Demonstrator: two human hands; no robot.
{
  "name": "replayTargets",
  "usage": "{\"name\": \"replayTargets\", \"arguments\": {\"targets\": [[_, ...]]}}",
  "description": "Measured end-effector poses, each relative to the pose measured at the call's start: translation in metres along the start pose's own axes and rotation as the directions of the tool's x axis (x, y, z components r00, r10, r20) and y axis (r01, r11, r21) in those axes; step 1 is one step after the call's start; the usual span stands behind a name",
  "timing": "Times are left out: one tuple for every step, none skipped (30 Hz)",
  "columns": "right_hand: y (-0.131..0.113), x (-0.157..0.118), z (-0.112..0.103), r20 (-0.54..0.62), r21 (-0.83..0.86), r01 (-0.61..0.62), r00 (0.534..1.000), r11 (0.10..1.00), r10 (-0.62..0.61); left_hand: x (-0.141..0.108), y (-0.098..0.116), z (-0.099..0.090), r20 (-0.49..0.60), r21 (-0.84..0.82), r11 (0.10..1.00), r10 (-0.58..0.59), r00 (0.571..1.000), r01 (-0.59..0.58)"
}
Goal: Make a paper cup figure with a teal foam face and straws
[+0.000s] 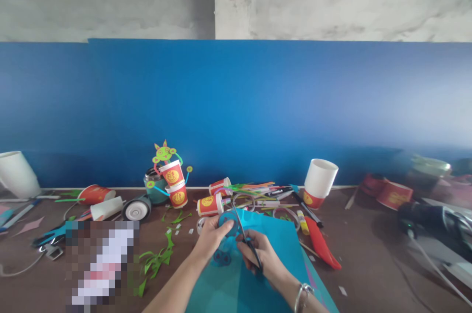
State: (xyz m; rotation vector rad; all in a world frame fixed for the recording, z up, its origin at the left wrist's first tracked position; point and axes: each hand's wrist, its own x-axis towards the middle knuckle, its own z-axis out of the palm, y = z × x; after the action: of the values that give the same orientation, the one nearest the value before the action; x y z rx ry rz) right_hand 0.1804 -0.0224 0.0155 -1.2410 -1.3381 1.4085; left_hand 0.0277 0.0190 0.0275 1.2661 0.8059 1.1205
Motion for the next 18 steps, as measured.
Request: {"name": "replayTargets", "arguments": {"targets": [[0.0004, 0.0, 0.0, -0.009, 0.009, 0.001, 1.0, 1.0, -0.001, 0.0002, -0.0007, 0.0007, -0.01, 0.004, 1.0, 0.007, 1.0, -0.007], [0.0006, -0.0003, 0.0002, -0.019, 0.017, 0.003, 1.0, 1.0, -0.003, 0.0004, -0.0011, 0.0013, -0.014, 0.007, 1.0, 0.013, 1.0, -0.013], [0.0004, -0.0009, 0.0005, -0.028, 0.029, 0.004, 1.0, 1.0, -0.003, 0.0005, -0.0014, 0.0019, -0.013, 0.01, 1.0, 0.018, 1.0, -0.018], [0.0, -0.0017, 0.0009, -0.035, 0.042, 0.005, 0.999, 0.999, -0.003, 0.0005, -0.0014, 0.0022, -0.009, 0.013, 1.0, 0.021, 1.0, -0.021], [-0.0007, -0.0027, 0.0015, -0.039, 0.055, 0.003, 0.999, 0.998, -0.001, 0.0005, -0.0014, 0.0023, -0.001, 0.017, 1.0, 0.022, 1.0, -0.022], [-0.0017, -0.0038, 0.002, -0.042, 0.066, 0.001, 0.999, 0.998, 0.002, 0.0005, -0.0012, 0.0023, 0.008, 0.021, 1.0, 0.02, 1.0, -0.02], [-0.0027, -0.0048, 0.0026, -0.045, 0.075, 0.001, 0.999, 0.997, 0.003, 0.0004, -0.001, 0.0021, 0.017, 0.025, 1.0, 0.016, 1.0, -0.016], [-0.0037, -0.0057, 0.003, -0.051, 0.08, 0.001, 0.999, 0.997, 0.003, 0.0002, -0.0007, 0.0018, 0.024, 0.03, 0.999, 0.012, 1.0, -0.013], [-0.0046, -0.0063, 0.0034, -0.055, 0.083, 0.004, 0.998, 0.997, 0.0, 0.0001, -0.0005, 0.0014, 0.028, 0.035, 0.999, 0.009, 1.0, -0.01], [-0.0053, -0.0066, 0.0036, -0.059, 0.083, 0.009, 0.998, 0.997, -0.004, 0.0, -0.0001, 0.001, 0.03, 0.039, 0.999, 0.008, 1.0, -0.009], [-0.0057, -0.0066, 0.0037, -0.059, 0.081, 0.014, 0.998, 0.997, -0.009, -0.0001, 0.0002, 0.0006, 0.031, 0.042, 0.999, 0.007, 1.0, -0.008], [-0.006, -0.0064, 0.0037, -0.056, 0.078, 0.019, 0.998, 0.997, -0.015, -0.0002, 0.0006, 0.0003, 0.03, 0.045, 0.999, 0.007, 1.0, -0.009], [-0.006, -0.0061, 0.0036, -0.051, 0.074, 0.021, 0.999, 0.997, -0.018, -0.0001, 0.0011, -0.0001, 0.031, 0.048, 0.999, 0.007, 1.0, -0.008], [-0.006, -0.0058, 0.0034, -0.045, 0.069, 0.022, 0.999, 0.997, -0.019, -0.0001, 0.0016, -0.0004, 0.031, 0.05, 0.999, 0.005, 0.999, -0.007], [-0.0059, -0.0056, 0.0032, -0.041, 0.063, 0.022, 0.999, 0.998, -0.019, 0.0, 0.0021, -0.0008, 0.033, 0.051, 0.999, 0.002, 0.999, -0.004], [-0.0058, -0.0054, 0.0029, -0.037, 0.058, 0.02, 0.999, 0.998, -0.018, 0.0001, 0.0026, -0.0012, 0.034, 0.052, 0.999, -0.001, 0.999, -0.001], [-0.0056, -0.0054, 0.0027, -0.032, 0.053, 0.016, 0.999, 0.998, -0.014, 0.0002, 0.0032, -0.0017, 0.038, 0.053, 0.999, -0.005, 0.999, 0.003], [-0.0055, -0.0054, 0.0025, -0.03, 0.048, 0.013, 0.999, 0.999, -0.011, 0.0002, 0.0038, -0.0024, 0.044, 0.052, 0.999, -0.008, 0.999, 0.006]]}}
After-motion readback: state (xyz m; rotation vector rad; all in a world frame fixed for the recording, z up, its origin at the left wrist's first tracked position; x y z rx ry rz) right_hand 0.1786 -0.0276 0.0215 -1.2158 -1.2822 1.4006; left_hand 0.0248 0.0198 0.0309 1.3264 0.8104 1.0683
